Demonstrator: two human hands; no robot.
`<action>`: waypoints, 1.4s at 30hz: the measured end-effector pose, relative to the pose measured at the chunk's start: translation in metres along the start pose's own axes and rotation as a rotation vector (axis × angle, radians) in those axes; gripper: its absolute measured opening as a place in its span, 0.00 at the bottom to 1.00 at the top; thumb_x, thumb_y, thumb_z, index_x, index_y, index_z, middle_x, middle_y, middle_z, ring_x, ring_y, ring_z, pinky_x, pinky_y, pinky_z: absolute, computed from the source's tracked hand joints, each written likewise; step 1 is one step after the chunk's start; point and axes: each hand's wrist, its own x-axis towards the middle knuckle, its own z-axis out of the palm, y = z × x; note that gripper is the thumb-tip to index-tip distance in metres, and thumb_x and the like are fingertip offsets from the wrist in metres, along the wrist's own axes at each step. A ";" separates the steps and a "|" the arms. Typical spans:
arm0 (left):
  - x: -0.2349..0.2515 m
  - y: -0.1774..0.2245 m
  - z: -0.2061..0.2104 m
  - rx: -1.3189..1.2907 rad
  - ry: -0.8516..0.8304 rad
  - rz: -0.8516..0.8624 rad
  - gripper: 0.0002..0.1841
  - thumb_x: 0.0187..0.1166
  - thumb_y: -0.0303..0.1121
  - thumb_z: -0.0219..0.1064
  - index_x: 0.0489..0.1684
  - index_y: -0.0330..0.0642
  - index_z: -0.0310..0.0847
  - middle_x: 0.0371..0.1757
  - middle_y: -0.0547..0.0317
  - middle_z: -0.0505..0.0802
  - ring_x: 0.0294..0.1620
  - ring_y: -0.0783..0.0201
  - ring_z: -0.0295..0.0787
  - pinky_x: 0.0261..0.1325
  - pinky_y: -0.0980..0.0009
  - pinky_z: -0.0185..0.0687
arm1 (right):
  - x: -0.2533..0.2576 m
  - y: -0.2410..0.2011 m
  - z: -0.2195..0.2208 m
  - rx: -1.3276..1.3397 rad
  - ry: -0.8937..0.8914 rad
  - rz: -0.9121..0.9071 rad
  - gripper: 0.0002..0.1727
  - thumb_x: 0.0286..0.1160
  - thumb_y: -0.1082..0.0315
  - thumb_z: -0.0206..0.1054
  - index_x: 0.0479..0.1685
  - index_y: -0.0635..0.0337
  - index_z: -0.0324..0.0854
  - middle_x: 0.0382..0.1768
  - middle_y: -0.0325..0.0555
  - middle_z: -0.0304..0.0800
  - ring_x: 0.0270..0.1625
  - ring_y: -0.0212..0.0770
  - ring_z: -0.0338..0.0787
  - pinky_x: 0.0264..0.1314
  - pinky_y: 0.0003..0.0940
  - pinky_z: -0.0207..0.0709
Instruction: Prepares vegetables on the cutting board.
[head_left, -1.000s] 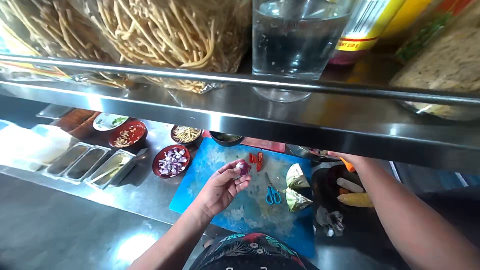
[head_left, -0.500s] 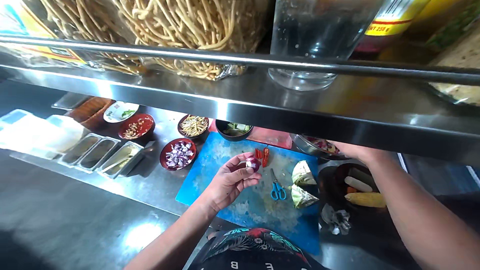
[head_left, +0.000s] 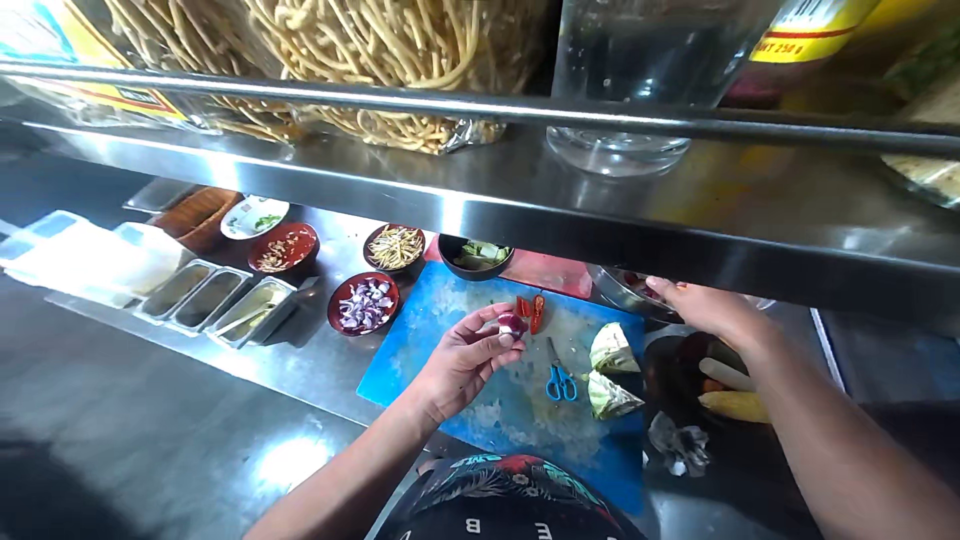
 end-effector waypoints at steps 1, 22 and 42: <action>0.000 -0.001 -0.001 -0.003 -0.006 0.009 0.23 0.77 0.23 0.73 0.72 0.46 0.83 0.62 0.44 0.92 0.53 0.58 0.95 0.61 0.64 0.91 | -0.001 0.003 0.008 0.105 0.064 -0.046 0.30 0.90 0.45 0.57 0.54 0.70 0.87 0.48 0.70 0.90 0.55 0.67 0.89 0.61 0.75 0.75; -0.004 -0.012 0.000 0.335 0.066 0.419 0.23 0.67 0.33 0.84 0.61 0.39 0.91 0.53 0.51 0.96 0.48 0.64 0.95 0.54 0.68 0.93 | -0.102 -0.131 0.040 0.543 -0.079 -0.683 0.31 0.90 0.43 0.54 0.87 0.47 0.71 0.47 0.33 0.90 0.41 0.25 0.86 0.43 0.27 0.85; 0.009 -0.017 -0.008 0.550 -0.023 0.530 0.23 0.77 0.31 0.76 0.72 0.45 0.83 0.58 0.55 0.94 0.50 0.64 0.94 0.59 0.66 0.92 | -0.103 -0.125 0.061 1.670 -0.650 -0.106 0.25 0.93 0.44 0.48 0.50 0.53 0.84 0.35 0.46 0.87 0.14 0.26 0.73 0.17 0.19 0.73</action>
